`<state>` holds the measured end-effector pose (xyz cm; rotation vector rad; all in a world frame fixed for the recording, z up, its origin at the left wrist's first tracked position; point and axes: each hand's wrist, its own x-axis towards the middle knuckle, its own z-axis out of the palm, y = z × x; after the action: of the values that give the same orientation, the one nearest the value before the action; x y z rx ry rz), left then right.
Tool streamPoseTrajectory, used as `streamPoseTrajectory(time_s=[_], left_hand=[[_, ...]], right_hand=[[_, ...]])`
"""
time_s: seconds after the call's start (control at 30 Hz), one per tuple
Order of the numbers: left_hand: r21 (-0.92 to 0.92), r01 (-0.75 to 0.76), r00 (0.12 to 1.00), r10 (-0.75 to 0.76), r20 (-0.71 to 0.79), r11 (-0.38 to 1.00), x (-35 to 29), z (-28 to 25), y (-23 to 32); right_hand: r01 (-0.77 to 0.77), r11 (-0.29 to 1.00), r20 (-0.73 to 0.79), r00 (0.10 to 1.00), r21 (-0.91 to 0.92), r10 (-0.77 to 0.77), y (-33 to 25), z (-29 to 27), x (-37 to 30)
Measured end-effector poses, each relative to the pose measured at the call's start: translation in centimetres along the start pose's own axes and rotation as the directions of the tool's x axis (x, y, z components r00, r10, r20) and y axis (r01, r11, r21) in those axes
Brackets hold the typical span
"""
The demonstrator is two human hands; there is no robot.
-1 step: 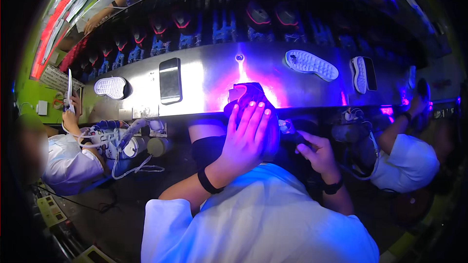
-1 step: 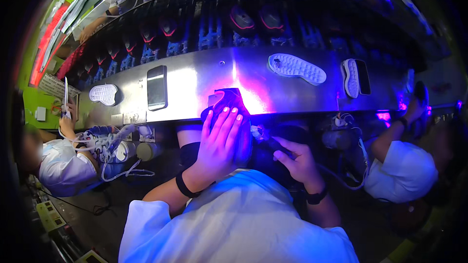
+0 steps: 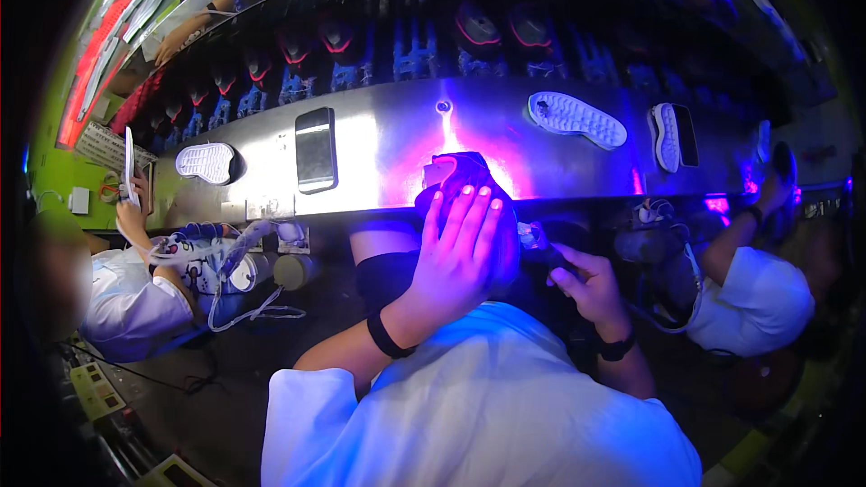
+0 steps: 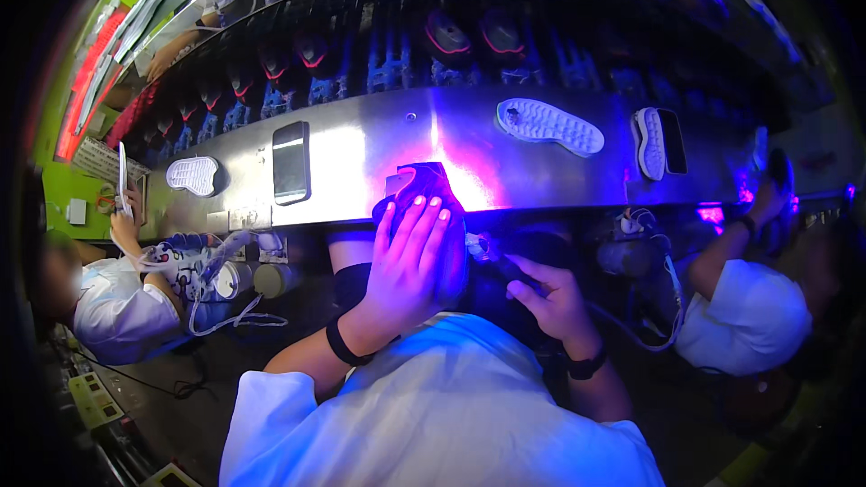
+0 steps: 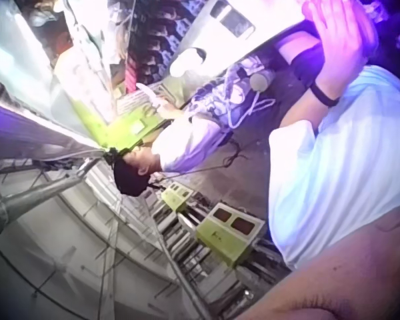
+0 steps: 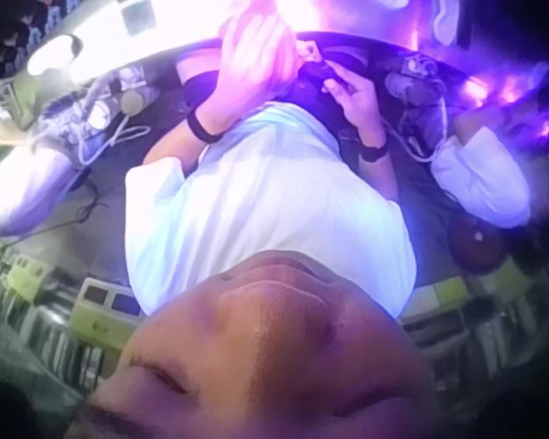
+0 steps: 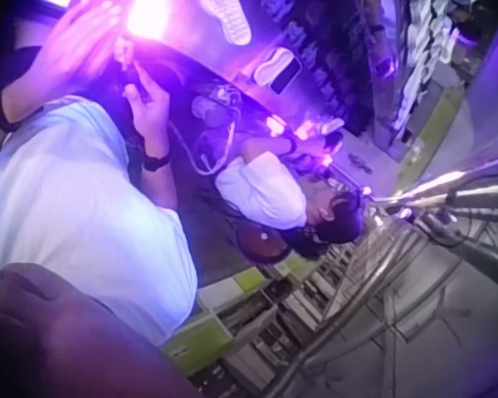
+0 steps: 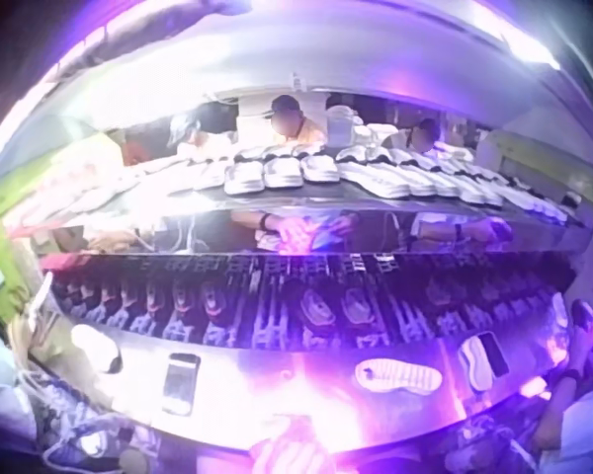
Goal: The recorder is applying glue to the edges and soles of shoes using a brush on a manufacturing production line.
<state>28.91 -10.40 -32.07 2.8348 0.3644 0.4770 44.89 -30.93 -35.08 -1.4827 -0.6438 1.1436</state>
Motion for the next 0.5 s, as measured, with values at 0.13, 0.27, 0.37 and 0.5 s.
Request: streamPoseTrajectory(time_s=[0.13,0.27,0.37,0.5], left_hand=[[-0.007,0.049,0.998,-0.049,-0.036,0.999,1.8,0.1,0.9],[0.052,0.072,0.997,-0.073,0.020,0.996,4.0,0.1,1.6],[0.016,0.065,0.998,-0.065,0.015,0.998,5.9,0.1,1.7],[-0.010,0.091,0.996,-0.091,0.000,0.996,8.3,0.4,1.7]], right_hand=[[-0.044,0.999,-0.027,0.999,0.029,0.045,0.8,-0.3,-1.8],[-0.059,0.990,-0.103,0.992,0.129,0.072,-0.2,0.3,-3.3],[-0.045,0.991,-0.198,0.978,0.129,0.070,-1.0,0.4,-3.5],[0.059,0.994,-0.378,0.921,-0.090,-0.089,-1.4,-0.2,-2.2]])
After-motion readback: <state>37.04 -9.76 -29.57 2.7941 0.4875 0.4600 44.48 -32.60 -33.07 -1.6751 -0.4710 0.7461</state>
